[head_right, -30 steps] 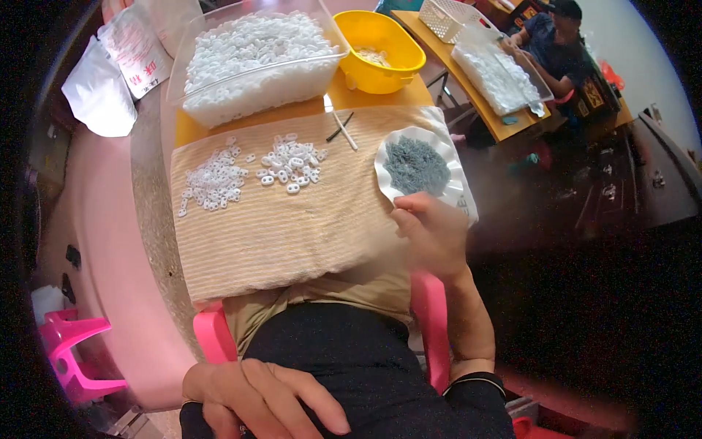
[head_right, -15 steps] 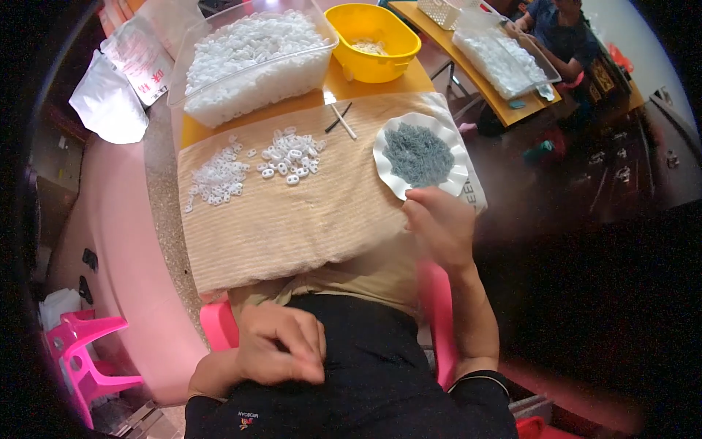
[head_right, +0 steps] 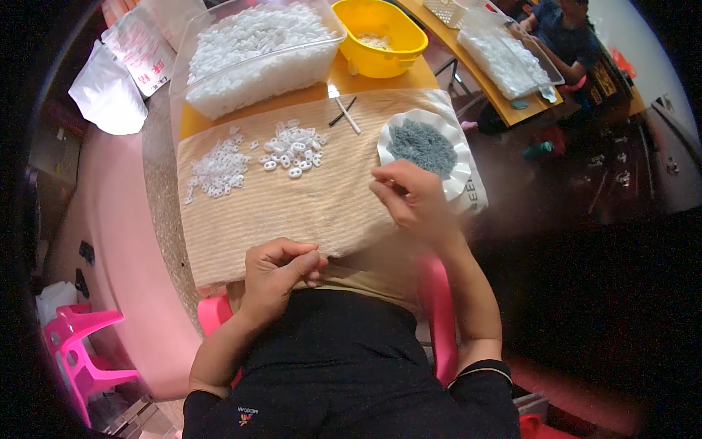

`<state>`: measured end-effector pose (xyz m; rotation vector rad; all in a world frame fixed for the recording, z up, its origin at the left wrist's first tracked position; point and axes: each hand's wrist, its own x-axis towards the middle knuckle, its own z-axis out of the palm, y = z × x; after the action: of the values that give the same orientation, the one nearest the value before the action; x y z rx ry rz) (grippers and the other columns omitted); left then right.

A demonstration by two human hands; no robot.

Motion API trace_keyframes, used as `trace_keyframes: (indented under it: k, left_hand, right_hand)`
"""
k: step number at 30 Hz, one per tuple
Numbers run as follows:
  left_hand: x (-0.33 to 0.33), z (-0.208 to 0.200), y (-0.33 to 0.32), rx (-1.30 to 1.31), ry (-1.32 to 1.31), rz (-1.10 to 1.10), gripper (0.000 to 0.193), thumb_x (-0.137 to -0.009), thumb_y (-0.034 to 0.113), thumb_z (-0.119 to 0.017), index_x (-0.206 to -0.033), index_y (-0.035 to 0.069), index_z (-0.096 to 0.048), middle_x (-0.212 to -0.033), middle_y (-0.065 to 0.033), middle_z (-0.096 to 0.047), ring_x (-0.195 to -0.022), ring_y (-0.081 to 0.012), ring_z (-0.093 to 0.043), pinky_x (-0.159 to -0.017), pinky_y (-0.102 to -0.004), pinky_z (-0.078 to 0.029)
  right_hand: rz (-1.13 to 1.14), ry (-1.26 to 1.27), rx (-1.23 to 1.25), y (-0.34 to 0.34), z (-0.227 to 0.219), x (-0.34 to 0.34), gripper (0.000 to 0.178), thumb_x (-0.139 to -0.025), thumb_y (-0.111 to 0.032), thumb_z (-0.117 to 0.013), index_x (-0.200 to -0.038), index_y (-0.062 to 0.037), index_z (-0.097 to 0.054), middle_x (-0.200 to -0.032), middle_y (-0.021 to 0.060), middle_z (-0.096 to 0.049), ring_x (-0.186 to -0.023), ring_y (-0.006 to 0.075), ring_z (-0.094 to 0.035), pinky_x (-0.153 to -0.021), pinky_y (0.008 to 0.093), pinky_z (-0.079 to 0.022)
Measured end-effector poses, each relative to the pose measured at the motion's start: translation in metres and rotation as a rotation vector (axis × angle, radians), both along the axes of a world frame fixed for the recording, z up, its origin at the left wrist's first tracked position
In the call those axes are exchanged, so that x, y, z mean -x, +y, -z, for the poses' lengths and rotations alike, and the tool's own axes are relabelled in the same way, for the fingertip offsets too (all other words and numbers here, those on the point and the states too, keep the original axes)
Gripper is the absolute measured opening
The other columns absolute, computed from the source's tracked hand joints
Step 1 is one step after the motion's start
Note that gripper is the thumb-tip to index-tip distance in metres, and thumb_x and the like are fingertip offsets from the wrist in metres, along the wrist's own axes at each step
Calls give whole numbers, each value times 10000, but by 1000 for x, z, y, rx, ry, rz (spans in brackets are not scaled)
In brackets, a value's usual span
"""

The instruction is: Assembling small white plastic components by hand at a workbench.

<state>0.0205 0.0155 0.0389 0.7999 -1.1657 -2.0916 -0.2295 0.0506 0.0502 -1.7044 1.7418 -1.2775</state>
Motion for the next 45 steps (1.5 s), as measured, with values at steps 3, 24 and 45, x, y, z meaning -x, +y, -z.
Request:
trace_keyframes:
  k: [3, 24, 45]
  left_hand:
    - [-7, 3, -6, 40, -125, 40, 86, -879, 73, -657, -853, -1, -621, -737, -107, -668, -581, -113, -594, -509, -231, -488]
    - [-8, 23, -15, -186, 24, -106, 154, -879, 145, -682, -818, 16, -623, -704, -37, -628, -597, -71, -560, -554, -210, -475]
    - [-4, 31, -12, -118, 41, -159, 110, -876, 85, -670, -944, 4, -639, -797, -52, -651, -668, -99, -607, -631, -228, -518]
  right_hand:
    - [-47, 18, -27, -21, 5, -15, 137, -828, -14, -673, -953, 29, -638, -824, 73, -626, -701, 108, -582, -606, 232, -465]
    - [84, 408, -85, -95, 44, -44, 160, -818, -185, -664, -868, -35, -694, -802, 138, -652, -742, 297, -636, -658, 369, -484]
    - [-336, 63, -49, -4, 9, -72, 113, -803, -10, -667, -913, 1, -647, -830, 120, -635, -714, 247, -624, -615, 318, -482]
